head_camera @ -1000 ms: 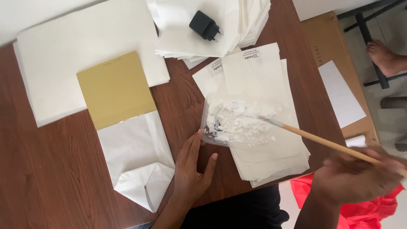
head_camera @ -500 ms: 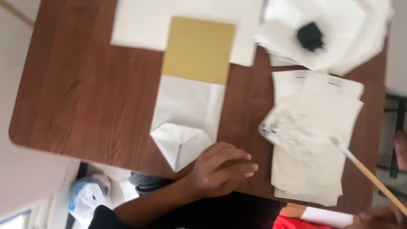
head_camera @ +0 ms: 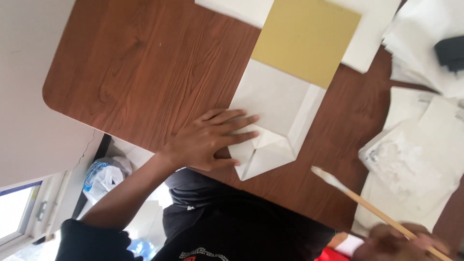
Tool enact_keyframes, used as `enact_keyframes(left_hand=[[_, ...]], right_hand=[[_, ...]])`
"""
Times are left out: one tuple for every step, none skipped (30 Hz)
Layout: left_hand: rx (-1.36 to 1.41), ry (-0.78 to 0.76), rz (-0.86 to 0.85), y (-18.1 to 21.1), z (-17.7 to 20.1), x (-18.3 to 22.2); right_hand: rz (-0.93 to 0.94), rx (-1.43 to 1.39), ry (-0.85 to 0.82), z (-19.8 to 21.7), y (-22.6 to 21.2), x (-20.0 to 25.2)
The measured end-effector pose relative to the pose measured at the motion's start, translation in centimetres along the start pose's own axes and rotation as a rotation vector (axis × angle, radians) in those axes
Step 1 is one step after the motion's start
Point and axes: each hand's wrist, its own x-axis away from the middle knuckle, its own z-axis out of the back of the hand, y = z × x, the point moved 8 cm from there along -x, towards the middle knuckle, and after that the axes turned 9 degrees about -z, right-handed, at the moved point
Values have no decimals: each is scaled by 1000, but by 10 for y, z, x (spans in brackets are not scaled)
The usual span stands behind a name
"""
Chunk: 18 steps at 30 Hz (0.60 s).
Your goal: Folding the bottom of a paper bag and applying glue with a brush to seal it.
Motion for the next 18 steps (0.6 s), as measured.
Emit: enact_keyframes(left_hand=[[12, -6, -3, 1, -1, 1], [-1, -11, -2, 1, -1, 1], [-14, -16, -2, 1, -1, 0], [4, -23, -11, 0, -2, 0], [-14, -17, -23, 0, -1, 0], [-42, -7, -35, -2, 0, 0], [-34, -11, -45, -2, 1, -1], [-58, -15, -55, -2, 2, -2], [-82, -19, -66, -1, 3, -2], [-73, -22, -69, -1, 2, -3], [-112, -21, -77, -1, 2, -4], [-152, -19, -85, -1, 2, -4], [-145, -21, -89, -1, -1, -3], [-137, 7, -82, -2, -1, -2], [-128, 34, -76, -4, -2, -1], [-126, 33, -80, -4, -1, -2], [-109, 42, -74, -4, 1, -2], [-91, 51, -67, -4, 2, -3]], right_hand=[[-4, 8, -10, 7, -25, -5], [-199, -248, -93, 8, -35, -11], [-391, -529, -183, 5, -47, -14], [-402, -512, -191, 12, -73, -19], [-526, -677, -180, 17, -91, -22], [-647, -849, -161, 18, -110, -24], [-655, -839, -158, 12, -102, -13], [-515, -883, -153, 11, -103, -8], [-373, -925, -148, 11, -105, -2], [-380, -917, -151, 9, -101, 4], [-271, -927, -162, 11, -105, 8], [-162, -935, -173, 13, -109, 13], [-167, -929, -176, 10, -110, 16], [-186, -920, -127, 9, -108, 19], [-204, -911, -77, 8, -106, 21], [-208, -908, -77, 9, -107, 23], [-228, -929, -105, 8, -107, 24], [-249, -950, -136, 8, -107, 26]])
